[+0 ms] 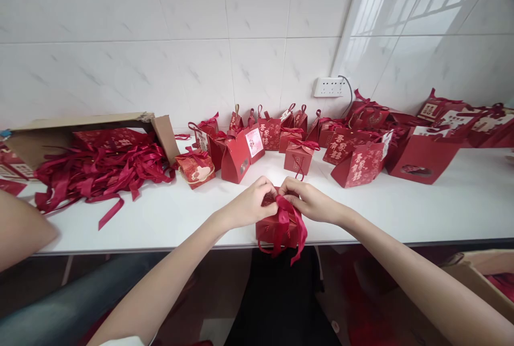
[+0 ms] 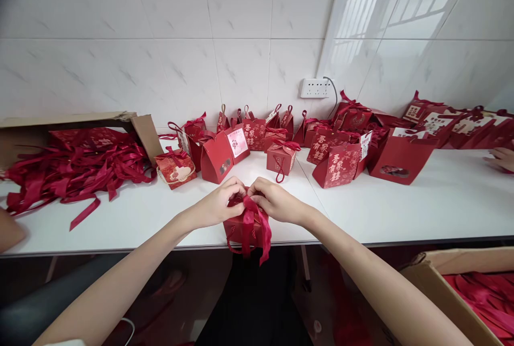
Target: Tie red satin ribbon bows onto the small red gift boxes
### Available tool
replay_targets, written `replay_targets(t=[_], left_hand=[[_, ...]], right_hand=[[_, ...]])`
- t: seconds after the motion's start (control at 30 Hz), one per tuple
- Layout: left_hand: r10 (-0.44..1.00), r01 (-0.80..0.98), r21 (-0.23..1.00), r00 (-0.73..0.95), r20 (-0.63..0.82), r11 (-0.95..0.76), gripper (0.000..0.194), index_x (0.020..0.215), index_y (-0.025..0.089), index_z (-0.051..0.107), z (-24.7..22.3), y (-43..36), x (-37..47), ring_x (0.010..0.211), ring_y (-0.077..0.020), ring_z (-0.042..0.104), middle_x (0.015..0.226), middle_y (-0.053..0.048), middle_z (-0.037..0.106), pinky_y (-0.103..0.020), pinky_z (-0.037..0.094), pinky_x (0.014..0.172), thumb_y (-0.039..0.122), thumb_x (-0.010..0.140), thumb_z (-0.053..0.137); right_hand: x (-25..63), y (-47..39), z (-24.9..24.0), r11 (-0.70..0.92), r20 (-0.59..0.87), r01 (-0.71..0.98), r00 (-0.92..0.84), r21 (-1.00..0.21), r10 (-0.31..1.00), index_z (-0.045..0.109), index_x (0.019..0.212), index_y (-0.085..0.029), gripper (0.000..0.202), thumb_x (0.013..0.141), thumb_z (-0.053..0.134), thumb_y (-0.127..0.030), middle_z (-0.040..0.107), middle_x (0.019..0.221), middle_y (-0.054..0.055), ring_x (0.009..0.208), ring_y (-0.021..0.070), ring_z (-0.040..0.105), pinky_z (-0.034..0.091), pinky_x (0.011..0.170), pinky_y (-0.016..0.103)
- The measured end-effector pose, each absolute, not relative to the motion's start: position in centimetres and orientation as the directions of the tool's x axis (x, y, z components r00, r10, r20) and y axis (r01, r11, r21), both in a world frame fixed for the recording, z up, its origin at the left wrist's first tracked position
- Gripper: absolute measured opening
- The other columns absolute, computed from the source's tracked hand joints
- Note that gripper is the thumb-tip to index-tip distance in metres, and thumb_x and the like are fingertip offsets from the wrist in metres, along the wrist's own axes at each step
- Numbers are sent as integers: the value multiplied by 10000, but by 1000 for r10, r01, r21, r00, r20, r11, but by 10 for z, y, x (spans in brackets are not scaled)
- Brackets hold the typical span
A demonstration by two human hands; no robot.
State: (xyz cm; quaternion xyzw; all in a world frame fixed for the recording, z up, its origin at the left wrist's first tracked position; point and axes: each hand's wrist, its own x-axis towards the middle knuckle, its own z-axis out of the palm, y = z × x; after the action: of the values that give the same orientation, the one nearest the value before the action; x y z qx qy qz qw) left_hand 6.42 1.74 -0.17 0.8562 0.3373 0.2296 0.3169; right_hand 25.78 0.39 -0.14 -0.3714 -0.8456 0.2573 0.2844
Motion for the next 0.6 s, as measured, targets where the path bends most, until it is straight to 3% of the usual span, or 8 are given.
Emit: replay_targets(t=[0.27,0.43,0.6], left_hand=[[733,304,846,665,141,-438,59,701,184,495,0,10,65,802,-137,456,894,-5,421,-295,395,785,213,748,474],[696,329,810,706,131,-486,112,628,185,426,5,5,64,772,-131,441,851,5,410,-283,399,753,159,684,519],[754,383,769,629,190,-512,96,803,199,487,3,6,67,774,-131,458,897,1,441,-288,412,756,223,730,544]], right_hand=[[259,1,-3,575,261,443,-589,-688,765,475,776,-187,111,833,410,-117,469,761,3,641,118,449,384,603,250],[263,2,-2,602,276,437,-606,-669,746,439,758,-192,130,826,379,-98,459,754,3,637,120,431,372,595,252],[263,3,-3,515,253,393,-552,-762,795,449,804,-195,97,868,381,-169,461,724,-10,610,116,432,381,567,245]])
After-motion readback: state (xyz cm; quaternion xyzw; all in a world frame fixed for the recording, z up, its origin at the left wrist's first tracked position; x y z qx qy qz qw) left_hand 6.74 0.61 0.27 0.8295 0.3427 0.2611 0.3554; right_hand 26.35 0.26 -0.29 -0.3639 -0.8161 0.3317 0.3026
